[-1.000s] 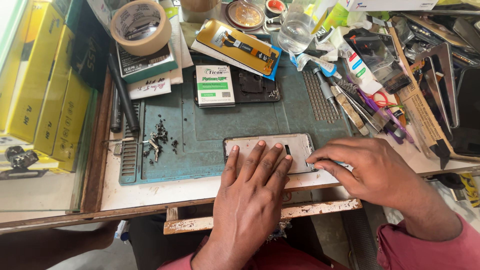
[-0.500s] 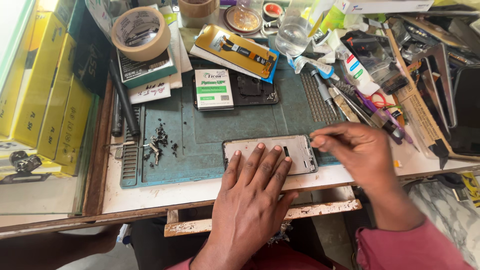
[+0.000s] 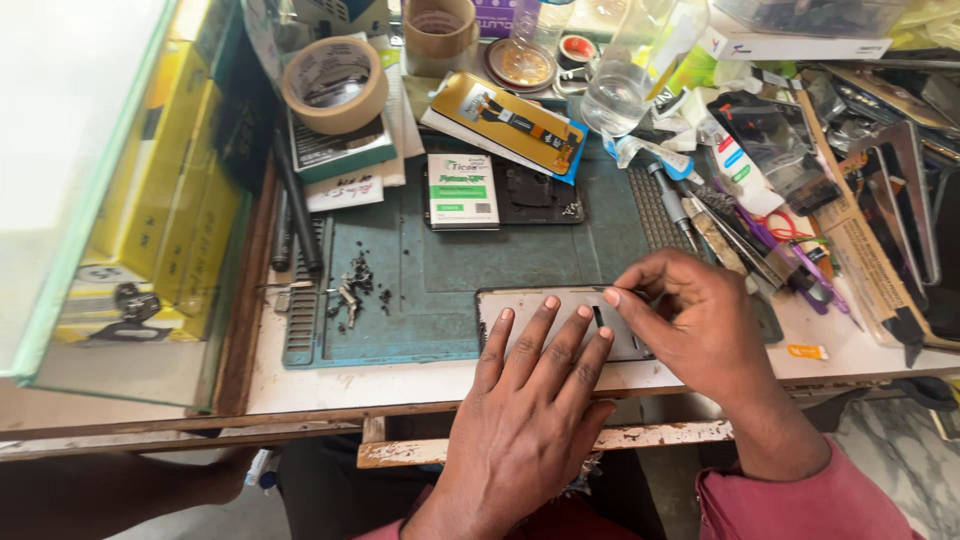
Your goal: The person handles a disassembled smartphone, manipulating the internal components and the screen assembly. They peel off a protective film from the back of the phone chassis and then attempt to align and fit the screen into the frame. The person repeatedly lifts and lowers the screen assembly to check the fit.
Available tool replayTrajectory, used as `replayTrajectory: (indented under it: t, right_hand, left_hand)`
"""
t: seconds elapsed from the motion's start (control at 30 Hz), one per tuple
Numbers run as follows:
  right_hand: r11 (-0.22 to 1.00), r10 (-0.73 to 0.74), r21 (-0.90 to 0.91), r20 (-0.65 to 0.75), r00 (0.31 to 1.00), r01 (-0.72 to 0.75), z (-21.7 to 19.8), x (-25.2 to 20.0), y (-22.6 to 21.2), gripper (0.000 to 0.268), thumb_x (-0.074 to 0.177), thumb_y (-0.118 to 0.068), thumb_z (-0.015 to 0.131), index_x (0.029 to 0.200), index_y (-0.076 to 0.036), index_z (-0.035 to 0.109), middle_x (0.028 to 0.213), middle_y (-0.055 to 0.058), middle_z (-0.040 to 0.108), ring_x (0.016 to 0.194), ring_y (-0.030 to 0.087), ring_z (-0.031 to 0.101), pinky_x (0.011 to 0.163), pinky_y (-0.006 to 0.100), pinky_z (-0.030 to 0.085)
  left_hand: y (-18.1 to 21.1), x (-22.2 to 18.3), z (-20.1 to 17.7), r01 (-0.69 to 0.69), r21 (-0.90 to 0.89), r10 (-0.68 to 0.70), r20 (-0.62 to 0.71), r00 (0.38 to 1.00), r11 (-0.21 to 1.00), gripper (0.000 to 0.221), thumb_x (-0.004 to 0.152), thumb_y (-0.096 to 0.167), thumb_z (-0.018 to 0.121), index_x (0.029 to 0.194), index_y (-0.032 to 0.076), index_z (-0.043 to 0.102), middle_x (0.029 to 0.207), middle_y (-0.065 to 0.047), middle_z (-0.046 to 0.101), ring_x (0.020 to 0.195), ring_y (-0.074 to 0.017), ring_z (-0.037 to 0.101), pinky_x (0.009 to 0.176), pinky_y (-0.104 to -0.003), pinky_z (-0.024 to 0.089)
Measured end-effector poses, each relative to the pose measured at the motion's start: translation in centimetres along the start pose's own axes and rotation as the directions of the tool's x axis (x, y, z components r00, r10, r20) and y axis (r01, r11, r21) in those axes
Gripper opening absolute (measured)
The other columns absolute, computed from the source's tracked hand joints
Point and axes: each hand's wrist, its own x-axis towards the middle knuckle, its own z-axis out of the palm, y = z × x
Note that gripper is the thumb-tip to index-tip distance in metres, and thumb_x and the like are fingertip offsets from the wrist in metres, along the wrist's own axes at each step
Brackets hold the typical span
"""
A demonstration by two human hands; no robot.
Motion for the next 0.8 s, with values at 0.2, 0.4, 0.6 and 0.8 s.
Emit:
replayTrajectory:
  t: [0.2,0.4,0.6,0.8]
  right_hand:
    - [0.983,0.08,-0.173,0.081,0.994,-0.065,2.0,1.8,-3.6,0.025,0.085,-0.014,0.078,0.11,-0.011,0.079,0.083,0.002,0.082,0.061,0.004,0.072,0.051,0.023,0.055]
    - [0.965,-0.057,-0.241,0.203,0.977,0.106,3.8,3.6,-5.1,0.02,0.084,-0.025,0.08,0.097,-0.01,0.083,0.088,0.005,0.082,0.07,0.011,0.08,0.061,0.026,0.062]
    - [0.96,-0.089,-0.239,0.232,0.969,0.146,5.8,4.2,-5.4,0.016,0.08,-0.022,0.082,0.086,-0.008,0.08,0.078,0.005,0.078,0.065,0.015,0.075,0.062,0.031,0.059]
    - [0.958,-0.056,-0.263,0.215,0.975,0.113,6.6,4.3,-5.7,0.017,0.08,-0.024,0.082,0.086,-0.009,0.08,0.074,0.005,0.073,0.062,0.017,0.072,0.057,0.033,0.055]
  left_hand:
    - [0.0,-0.7,-0.8,0.057,0.017,-0.057,-0.009,0.998,0.998,0.065,0.088,0.045,0.071,0.138,0.005,0.059,0.149,-0.016,0.052,0.146,-0.0373,0.038,0.12,-0.064,0.018]
    - [-0.4,-0.8,-0.3,0.061,0.023,-0.061,0.022,0.998,0.998,0.061,0.093,0.042,0.07,0.138,0.001,0.06,0.144,-0.02,0.055,0.144,-0.0384,0.043,0.12,-0.056,0.027]
    - [-0.4,-0.9,-0.4,0.057,0.072,-0.058,0.009,0.998,0.996,0.052,0.096,0.037,0.069,0.135,0.003,0.064,0.136,-0.016,0.059,0.14,-0.0368,0.048,0.121,-0.054,0.031]
    - [-0.4,-0.7,-0.6,0.053,0.058,-0.054,0.004,0.999,0.997,0.056,0.09,0.034,0.07,0.134,0.0,0.064,0.136,-0.017,0.06,0.138,-0.0366,0.049,0.119,-0.053,0.031]
